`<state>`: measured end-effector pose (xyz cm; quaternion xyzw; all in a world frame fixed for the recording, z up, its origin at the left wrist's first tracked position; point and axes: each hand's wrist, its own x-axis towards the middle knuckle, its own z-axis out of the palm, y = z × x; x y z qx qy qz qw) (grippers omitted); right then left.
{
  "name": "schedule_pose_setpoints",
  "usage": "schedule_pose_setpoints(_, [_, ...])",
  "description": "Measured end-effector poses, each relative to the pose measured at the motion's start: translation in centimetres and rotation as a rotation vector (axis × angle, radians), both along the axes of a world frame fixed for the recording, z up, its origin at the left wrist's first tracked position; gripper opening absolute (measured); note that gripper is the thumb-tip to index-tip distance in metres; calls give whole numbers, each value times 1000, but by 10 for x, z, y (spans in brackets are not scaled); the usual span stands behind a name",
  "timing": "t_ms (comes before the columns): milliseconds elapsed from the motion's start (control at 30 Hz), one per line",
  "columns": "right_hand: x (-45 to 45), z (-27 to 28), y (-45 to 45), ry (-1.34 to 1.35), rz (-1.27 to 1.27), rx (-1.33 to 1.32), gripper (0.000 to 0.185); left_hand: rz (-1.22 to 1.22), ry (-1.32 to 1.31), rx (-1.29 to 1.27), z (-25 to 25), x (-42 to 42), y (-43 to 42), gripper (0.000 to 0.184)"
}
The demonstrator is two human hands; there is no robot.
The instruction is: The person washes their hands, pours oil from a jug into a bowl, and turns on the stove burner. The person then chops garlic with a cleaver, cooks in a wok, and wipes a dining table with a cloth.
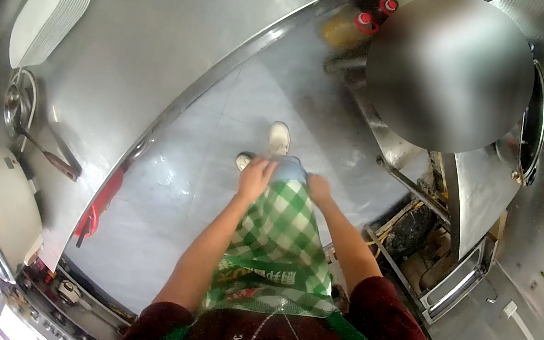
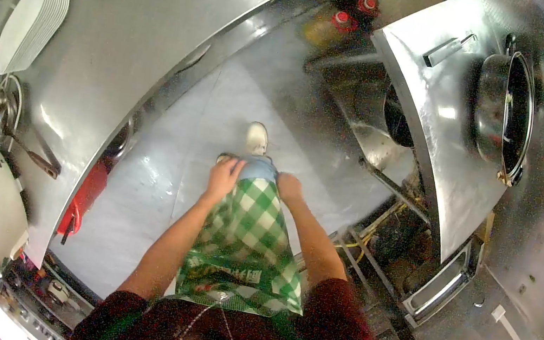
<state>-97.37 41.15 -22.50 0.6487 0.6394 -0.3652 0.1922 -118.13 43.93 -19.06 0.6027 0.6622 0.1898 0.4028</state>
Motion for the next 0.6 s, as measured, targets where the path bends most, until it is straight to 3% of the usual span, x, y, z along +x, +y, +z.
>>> schedule_pose_setpoints(133, [3,79,-8,134,-10,251,14,26,140,-71,14,6,-4,36])
schedule_pose_setpoints(200, [7,111,-22,104,63,264,14,-124,100,-18,35,10,-24,34])
schedule_pose_setpoints(267, [58,100,-66,144,173,177,16,-261,16,-128,38,4,-76,28])
schedule_pose_setpoints(333, [72,96,-36,93,347,-105,18,-251,-74,-340,60,-6,-112,21])
schedule_pose_setpoints(433, [63,68,61,64,692,-460,19,-266,-102,-378,75,-22,-101,20])
schedule_pose_setpoints(467, [71,20,107,288,591,-479,26,-61,-144,-359,70,-32,-91,20])
schedule_pose_setpoints(500, [60,-14,161,205,434,-186,29,147,-187,-337,66,-47,-79,20])
schedule_pose_setpoints(533, [48,-46,216,145,243,92,33,389,-27,-472,22,-71,-102,18])
schedule_pose_setpoints(567, [40,-75,268,-11,108,137,32,864,-504,-372,27,-85,-86,16])
schedule_pose_setpoints(600, [45,-109,311,199,8,401,23,917,-378,-339,50,-92,-54,16])
